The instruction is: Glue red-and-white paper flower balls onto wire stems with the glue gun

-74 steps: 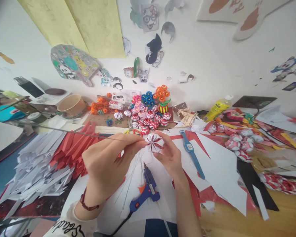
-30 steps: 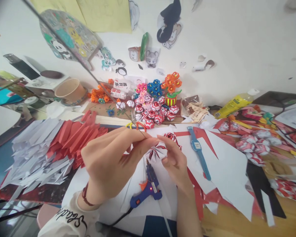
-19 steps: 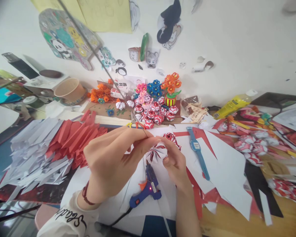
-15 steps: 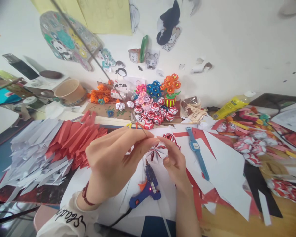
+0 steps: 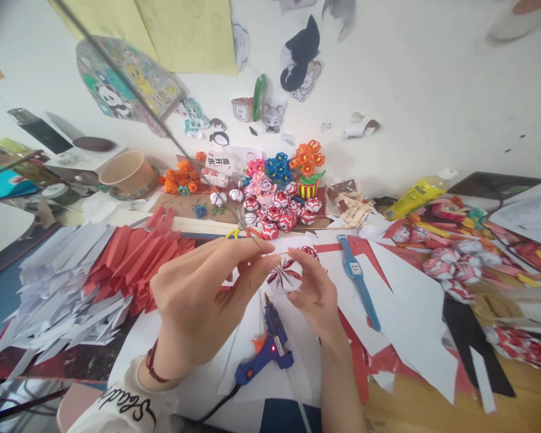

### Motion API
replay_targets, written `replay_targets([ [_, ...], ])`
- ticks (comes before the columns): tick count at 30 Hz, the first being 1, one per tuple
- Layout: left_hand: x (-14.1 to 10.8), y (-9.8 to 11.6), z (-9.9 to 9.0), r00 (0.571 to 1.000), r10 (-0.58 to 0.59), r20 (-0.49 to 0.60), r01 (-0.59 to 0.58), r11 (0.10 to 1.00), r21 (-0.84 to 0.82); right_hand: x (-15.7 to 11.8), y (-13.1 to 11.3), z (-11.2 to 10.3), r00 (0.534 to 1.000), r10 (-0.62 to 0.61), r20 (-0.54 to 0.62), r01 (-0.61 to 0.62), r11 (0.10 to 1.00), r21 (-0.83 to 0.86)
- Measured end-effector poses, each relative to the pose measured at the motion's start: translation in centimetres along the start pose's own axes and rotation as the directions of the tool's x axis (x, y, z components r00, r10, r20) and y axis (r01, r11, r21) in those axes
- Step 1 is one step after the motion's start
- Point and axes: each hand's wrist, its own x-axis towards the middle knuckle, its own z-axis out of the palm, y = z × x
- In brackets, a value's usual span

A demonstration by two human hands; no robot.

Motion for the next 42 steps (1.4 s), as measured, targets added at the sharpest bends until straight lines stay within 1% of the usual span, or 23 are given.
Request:
replay_targets([
  [3,0.0,0.0,0.0,1.0,0.001,-0.016,-0.001,1.0,-0.009,0.1,0.1,0.1,1.0,0.011,-0.003,-0.011,1.0,0.018],
  [6,0.1,-0.1,-0.1,1.0,-0.02,-0.022,0.019,1.0,-0.013,0.3,-0.1,0.3,1.0,-0.012,-0.02,0.012,1.0,0.025],
  [8,0.1,-0.2,-0.1,0.999,-0.042,-0.002,0.042,0.999,0.006,0.5,-0.3,0.5,0.999,-0.022,-0.047,0.022,1.0,0.007],
  [11,0.1,-0.5,-0.2,0.991,-0.101,0.093,0.093,0.992,0.08,0.8,-0.7,0.7,0.994,-0.017,-0.112,0.017,1.0,0.0],
  [13,0.1,-0.8,-0.3,0.975,-0.135,0.175,0.11,0.984,0.143,0.9,-0.9,0.6,0.987,-0.003,-0.158,0.004,1.0,0.004],
  [15,0.2,-1.1,-0.3,0.954,-0.149,0.26,0.102,0.977,0.185,0.9,-1.3,0.5,0.979,0.002,-0.204,-0.003,1.0,-0.007],
  [17,0.3,-1.2,-0.2,0.909,-0.157,0.386,0.088,0.978,0.19,0.9,-1.9,0.4,0.968,-0.029,-0.249,0.022,0.999,-0.032],
  [18,0.4,-1.3,-0.1,0.874,-0.152,0.462,0.078,0.981,0.175,0.9,-2.3,0.3,0.964,-0.047,-0.263,0.037,0.998,-0.043],
  [20,0.6,-1.4,0.3,0.789,-0.115,0.604,0.067,0.993,0.102,0.8,-3.1,0.3,0.958,-0.067,-0.279,0.063,0.998,-0.027],
  [21,0.5,-1.4,0.6,0.751,-0.087,0.655,0.073,0.996,0.049,0.8,-3.5,0.4,0.955,-0.069,-0.289,0.073,0.997,0.003],
  [22,0.4,-1.4,1.0,0.723,-0.062,0.688,0.095,0.995,-0.011,0.8,-3.9,0.5,0.951,-0.068,-0.3,0.083,0.996,0.039],
  [23,0.1,-1.4,1.4,0.708,-0.045,0.705,0.139,0.987,-0.076,0.8,-4.2,0.7,0.949,-0.066,-0.309,0.094,0.993,0.075],
  [25,-0.8,-1.4,2.5,0.709,-0.058,0.703,0.279,0.938,-0.204,0.6,-4.6,1.1,0.941,-0.073,-0.33,0.121,0.985,0.126],
  [26,-1.4,-1.4,3.0,0.715,-0.083,0.694,0.364,0.893,-0.267,0.5,-4.8,1.3,0.937,-0.075,-0.34,0.13,0.982,0.14],
  [28,-2.6,-1.4,3.7,0.717,-0.141,0.683,0.516,0.766,-0.384,0.2,-4.8,1.6,0.931,-0.07,-0.357,0.136,0.977,0.163],
  [30,-3.7,-1.5,3.8,0.715,-0.185,0.674,0.616,0.624,-0.482,-0.1,-4.7,1.7,0.925,-0.06,-0.374,0.135,0.975,0.178],
  [33,-4.6,-1.8,2.6,0.715,-0.262,0.648,0.685,0.446,-0.576,-0.3,-4.4,1.4,0.911,-0.048,-0.409,0.137,0.972,0.192],
  [35,-4.7,-2.0,1.2,0.725,-0.34,0.599,0.689,0.361,-0.629,-0.3,-4.3,1.0,0.887,-0.043,-0.46,0.154,0.966,0.206],
  [36,-4.8,-2.1,0.4,0.735,-0.382,0.561,0.675,0.333,-0.658,-0.3,-4.4,0.8,0.875,-0.039,-0.482,0.162,0.963,0.216],
  [37,-4.8,-2.2,-0.2,0.747,-0.423,0.513,0.652,0.318,-0.688,-0.2,-4.5,0.6,0.867,-0.034,-0.498,0.169,0.958,0.23],
  [39,-5.0,-2.4,-1.3,0.767,-0.481,0.425,0.611,0.343,-0.714,-0.3,-5.1,0.4,0.862,-0.019,-0.507,0.177,0.947,0.267],
  [40,-5.2,-2.4,-1.7,0.771,-0.495,0.399,0.606,0.379,-0.699,-0.4,-5.5,0.3,0.865,-0.012,-0.501,0.179,0.941,0.288],
  [42,-5.8,-2.5,-1.9,0.782,-0.488,0.389,0.616,0.506,-0.604,-0.5,-6.4,0.3,0.873,0.002,-0.488,0.177,0.93,0.321],
])
